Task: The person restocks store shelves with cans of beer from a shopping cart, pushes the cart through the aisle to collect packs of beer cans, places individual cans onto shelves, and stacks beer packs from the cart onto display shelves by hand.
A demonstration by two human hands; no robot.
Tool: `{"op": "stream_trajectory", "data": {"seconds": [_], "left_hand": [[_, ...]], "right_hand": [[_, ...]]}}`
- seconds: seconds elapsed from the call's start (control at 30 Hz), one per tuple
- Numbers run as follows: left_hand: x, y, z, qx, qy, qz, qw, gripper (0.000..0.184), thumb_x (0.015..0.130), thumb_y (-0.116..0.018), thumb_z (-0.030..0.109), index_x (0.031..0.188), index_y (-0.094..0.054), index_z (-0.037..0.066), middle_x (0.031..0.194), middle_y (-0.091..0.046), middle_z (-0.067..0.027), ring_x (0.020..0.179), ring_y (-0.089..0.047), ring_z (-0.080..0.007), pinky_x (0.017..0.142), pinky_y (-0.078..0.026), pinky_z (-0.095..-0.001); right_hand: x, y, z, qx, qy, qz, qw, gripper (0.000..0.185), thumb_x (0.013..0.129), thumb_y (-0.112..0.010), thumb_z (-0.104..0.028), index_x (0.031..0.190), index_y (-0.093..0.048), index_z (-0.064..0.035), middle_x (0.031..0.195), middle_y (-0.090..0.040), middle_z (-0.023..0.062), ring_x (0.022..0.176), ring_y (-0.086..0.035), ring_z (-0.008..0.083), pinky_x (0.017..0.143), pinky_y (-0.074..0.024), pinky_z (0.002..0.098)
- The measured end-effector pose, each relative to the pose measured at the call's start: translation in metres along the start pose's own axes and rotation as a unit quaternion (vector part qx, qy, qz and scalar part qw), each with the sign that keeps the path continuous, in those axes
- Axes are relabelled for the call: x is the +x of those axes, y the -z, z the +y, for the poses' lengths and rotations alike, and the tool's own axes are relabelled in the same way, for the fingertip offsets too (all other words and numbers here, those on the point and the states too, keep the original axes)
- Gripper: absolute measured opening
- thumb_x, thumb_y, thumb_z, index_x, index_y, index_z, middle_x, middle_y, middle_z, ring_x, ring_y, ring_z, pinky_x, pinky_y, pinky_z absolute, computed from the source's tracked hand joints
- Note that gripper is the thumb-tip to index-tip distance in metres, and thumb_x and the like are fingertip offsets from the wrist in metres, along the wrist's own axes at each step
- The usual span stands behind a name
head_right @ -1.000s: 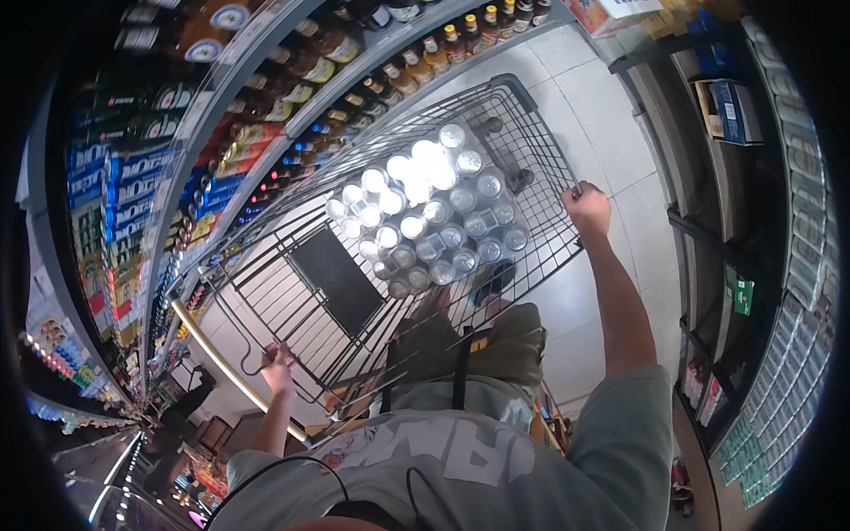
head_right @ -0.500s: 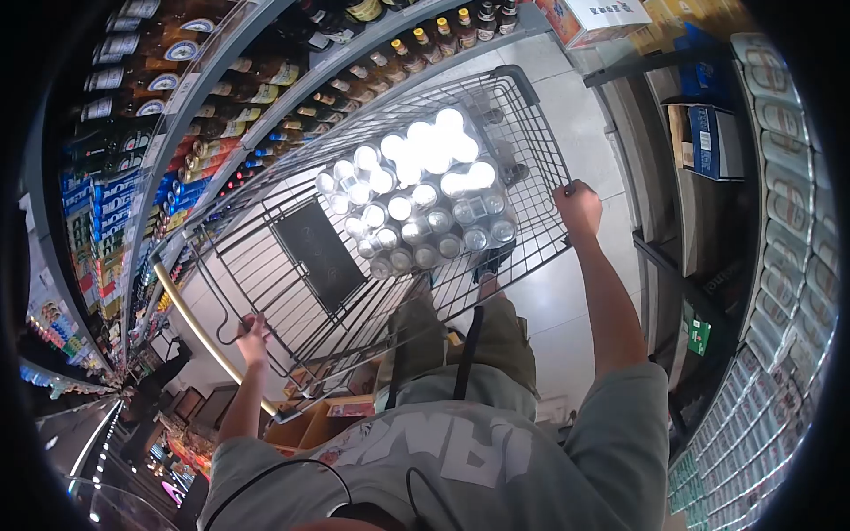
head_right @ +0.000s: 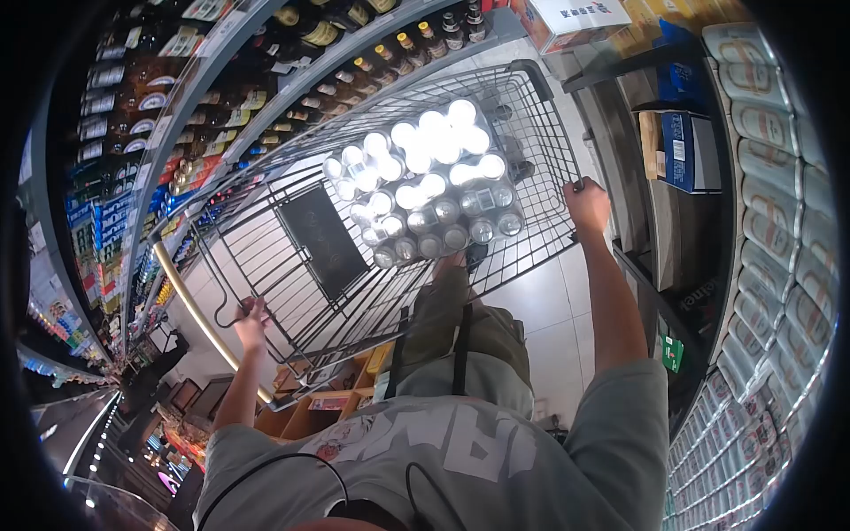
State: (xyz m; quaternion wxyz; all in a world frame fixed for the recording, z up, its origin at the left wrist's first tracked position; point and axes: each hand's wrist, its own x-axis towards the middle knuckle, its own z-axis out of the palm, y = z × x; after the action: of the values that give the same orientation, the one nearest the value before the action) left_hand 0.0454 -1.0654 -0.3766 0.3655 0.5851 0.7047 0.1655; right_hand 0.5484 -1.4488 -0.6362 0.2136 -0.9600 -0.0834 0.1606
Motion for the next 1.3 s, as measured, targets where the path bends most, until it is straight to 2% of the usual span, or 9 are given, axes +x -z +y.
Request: {"op": "stream_trajectory", "data": {"seconds": [0.2, 0.43, 0.57, 0.63, 0.83, 1.1, 1.2, 1.3], "left_hand": [[-0.020, -0.032, 0.013, 0.000, 0.009, 0.005, 1.000, 0.023, 0.083, -0.072, 0.018, 0.098, -0.058, 0.008, 0.080, -0.056, 0.0005, 0.065, -0.053, -0.0087, 0.052, -0.044, -0.0239], [-0.049, -0.073, 0.035, 0.016, 0.002, 0.024, 1.000, 0.022, 0.082, -0.073, 0.017, 0.095, -0.057, 0.008, 0.078, -0.058, -0.0001, 0.062, -0.053, -0.0089, 0.052, -0.044, -0.0243], [-0.055, -0.085, 0.045, 0.015, 0.007, 0.026, 1.000, 0.021, 0.082, -0.073, 0.018, 0.092, -0.058, 0.008, 0.075, -0.058, 0.0004, 0.059, -0.052, -0.0089, 0.052, -0.043, -0.0239], [-0.060, -0.096, 0.049, 0.006, 0.016, 0.021, 1.000, 0.019, 0.083, -0.073, 0.015, 0.089, -0.056, 0.008, 0.071, -0.056, -0.0003, 0.057, -0.051, -0.0091, 0.048, -0.042, -0.0245], [-0.082, -0.119, 0.064, 0.010, 0.019, 0.022, 1.000, 0.020, 0.085, -0.070, 0.015, 0.090, -0.054, 0.004, 0.068, -0.055, -0.0022, 0.054, -0.051, -0.0110, 0.046, -0.041, -0.0249], [-0.087, -0.114, 0.099, 0.075, 0.046, 0.001, 0.996, 0.019, 0.083, -0.071, 0.020, 0.091, -0.059, 0.007, 0.071, -0.057, -0.0009, 0.057, -0.052, -0.0115, 0.051, -0.045, -0.0271], [-0.083, -0.112, 0.102, 0.067, 0.048, -0.007, 0.997, 0.019, 0.082, -0.072, 0.019, 0.092, -0.060, 0.007, 0.071, -0.057, -0.0005, 0.057, -0.052, -0.0112, 0.051, -0.046, -0.0274], [-0.088, -0.118, 0.102, 0.055, 0.035, -0.014, 0.998, 0.019, 0.082, -0.073, 0.019, 0.092, -0.061, 0.007, 0.072, -0.057, 0.0003, 0.058, -0.053, -0.0106, 0.052, -0.047, -0.0278]], "right_hand": [[0.028, 0.010, 0.036, 0.023, -0.004, -0.001, 1.000, 0.033, 0.079, -0.060, -0.035, 0.081, -0.066, -0.0035, 0.078, -0.069, 0.0182, 0.076, -0.066, 0.0390, 0.072, -0.0526, 0.0482], [0.056, 0.026, 0.071, 0.044, -0.008, 0.023, 0.999, 0.027, 0.077, -0.066, -0.030, 0.076, -0.062, -0.0030, 0.073, -0.066, 0.0166, 0.071, -0.065, 0.0381, 0.067, -0.0521, 0.0459], [0.064, 0.046, 0.075, 0.047, 0.001, 0.031, 0.998, 0.026, 0.078, -0.065, -0.028, 0.074, -0.061, -0.0033, 0.073, -0.066, 0.0179, 0.070, -0.064, 0.0391, 0.065, -0.0515, 0.0468], [0.074, 0.048, 0.085, 0.051, -0.014, 0.013, 0.999, 0.026, 0.077, -0.067, -0.030, 0.078, -0.065, -0.0044, 0.077, -0.067, 0.0190, 0.072, -0.066, 0.0388, 0.068, -0.0528, 0.0471], [0.094, 0.079, 0.099, 0.053, -0.018, -0.005, 0.998, 0.024, 0.077, -0.065, -0.029, 0.080, -0.066, -0.0048, 0.080, -0.068, 0.0185, 0.077, -0.067, 0.0384, 0.070, -0.0532, 0.0462], [0.100, 0.101, 0.092, 0.025, -0.024, -0.057, 0.998, 0.029, 0.080, -0.062, -0.032, 0.091, -0.068, -0.0052, 0.090, -0.069, 0.0181, 0.082, -0.067, 0.0386, 0.072, -0.0535, 0.0477], [0.100, 0.107, 0.092, 0.067, -0.024, -0.052, 0.996, 0.031, 0.079, -0.063, -0.029, 0.102, -0.064, -0.0077, 0.104, -0.066, 0.0173, 0.092, -0.065, 0.0369, 0.078, -0.0520, 0.0470], [0.091, 0.116, 0.099, 0.107, 0.056, 0.055, 0.991, 0.040, 0.077, -0.065, -0.024, 0.113, -0.058, -0.0097, 0.119, -0.058, 0.0143, 0.107, -0.057, 0.0347, 0.088, -0.0475, 0.0452]]}}
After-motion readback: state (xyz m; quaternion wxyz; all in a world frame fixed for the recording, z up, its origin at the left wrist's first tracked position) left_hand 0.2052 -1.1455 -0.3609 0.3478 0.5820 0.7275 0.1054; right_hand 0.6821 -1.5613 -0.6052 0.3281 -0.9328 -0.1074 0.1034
